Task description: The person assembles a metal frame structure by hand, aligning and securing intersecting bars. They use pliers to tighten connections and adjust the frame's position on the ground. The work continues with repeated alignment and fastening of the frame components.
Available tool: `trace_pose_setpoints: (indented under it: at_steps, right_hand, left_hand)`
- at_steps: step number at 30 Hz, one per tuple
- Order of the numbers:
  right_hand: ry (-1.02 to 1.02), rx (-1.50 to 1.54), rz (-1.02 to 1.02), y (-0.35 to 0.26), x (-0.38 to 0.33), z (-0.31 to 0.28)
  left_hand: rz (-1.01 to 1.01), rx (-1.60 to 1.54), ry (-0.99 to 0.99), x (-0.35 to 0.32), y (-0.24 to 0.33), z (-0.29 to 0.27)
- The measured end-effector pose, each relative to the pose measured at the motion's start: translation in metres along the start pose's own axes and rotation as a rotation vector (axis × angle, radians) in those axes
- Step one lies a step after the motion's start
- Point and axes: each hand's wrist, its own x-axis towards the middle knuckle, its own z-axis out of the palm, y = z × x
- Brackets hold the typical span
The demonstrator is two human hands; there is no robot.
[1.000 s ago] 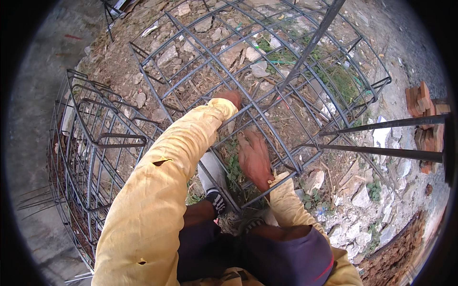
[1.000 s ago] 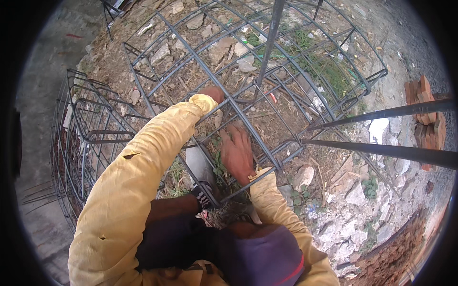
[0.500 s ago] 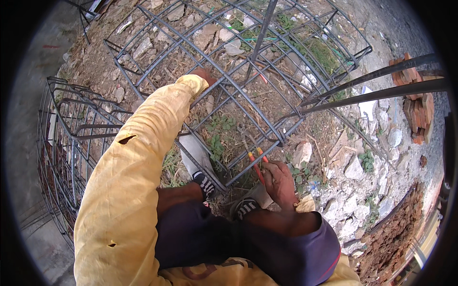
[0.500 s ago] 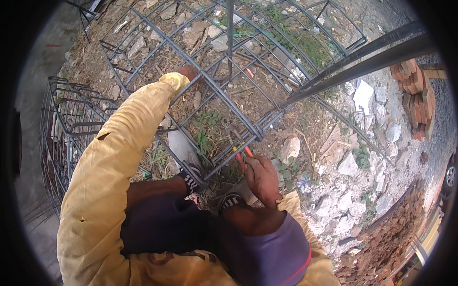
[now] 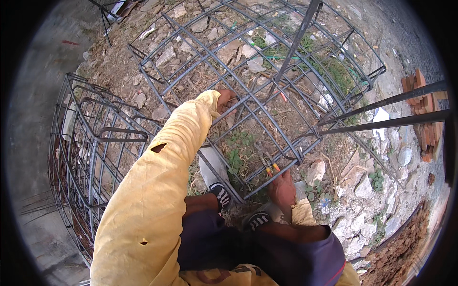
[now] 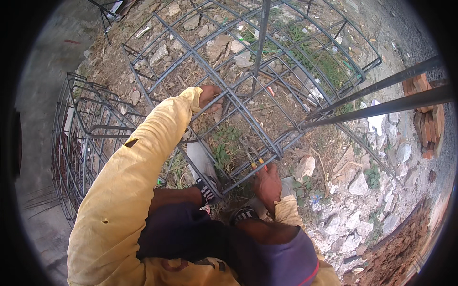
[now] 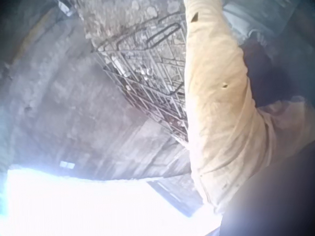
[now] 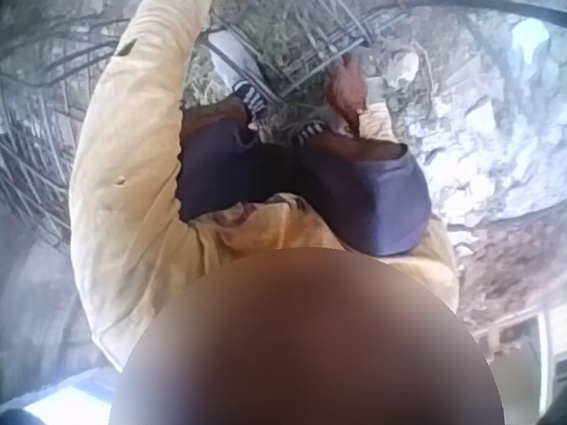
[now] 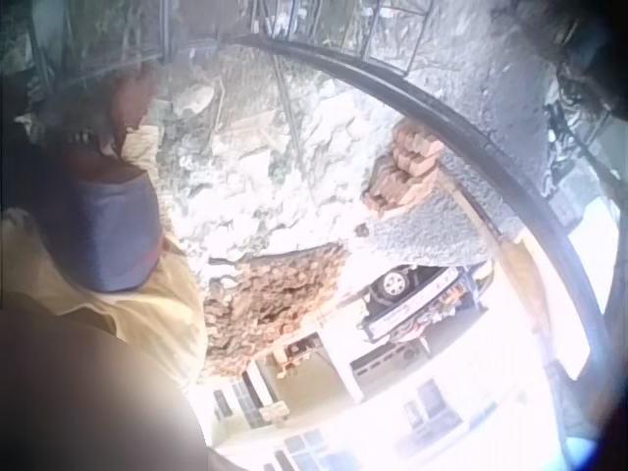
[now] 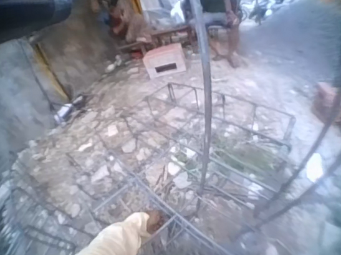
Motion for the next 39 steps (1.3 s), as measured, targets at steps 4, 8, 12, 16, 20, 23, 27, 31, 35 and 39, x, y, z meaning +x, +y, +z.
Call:
trace_pose_setpoints:
  at_steps: [4,8,12,16,20,23,27,31,35,39]
  right_hand:
    - [-0.161,0.124,0.071,-0.020,0.001,-0.028]
    - [-0.242,0.392,0.077,-0.003,-0.027,-0.057]
    - [-0.347,0.602,0.492,-0.001,-0.077,-0.109]
    - [-0.450,0.217,0.291,-0.023,-0.105,-0.164]
    - [-0.487,0.108,0.336,-0.076,-0.115,-0.227]
    - [-0.529,0.158,0.412,-0.127,-0.107,-0.270]
    - [-0.529,0.361,0.592,-0.199,-0.077,-0.300]
    - [-0.447,0.866,0.789,-0.272,-0.031,-0.291]
    - [-0.353,1.305,0.971,-0.335,0.042,-0.249]
    - [-0.243,1.506,1.067,-0.363,0.109,-0.186]
  left_hand:
    - [0.008,0.081,-0.046,0.042,-0.025,-0.055]
    - [0.514,0.645,-0.111,0.068,-0.019,-0.070]
    - [0.456,1.369,0.329,0.037,-0.004,-0.008]
    - [0.410,1.244,0.409,-0.041,0.008,0.013]
    - [0.360,1.122,0.390,-0.042,-0.011,-0.014]
    - [0.328,1.002,0.334,-0.040,-0.017,-0.027]
    - [0.274,0.960,0.237,-0.060,-0.012,-0.041]
    - [0.235,0.783,0.131,-0.040,-0.019,-0.053]
    - [-0.023,0.062,0.058,-0.060,0.003,-0.050]
    - [-0.004,-0.135,0.009,-0.064,0.000,-0.057]
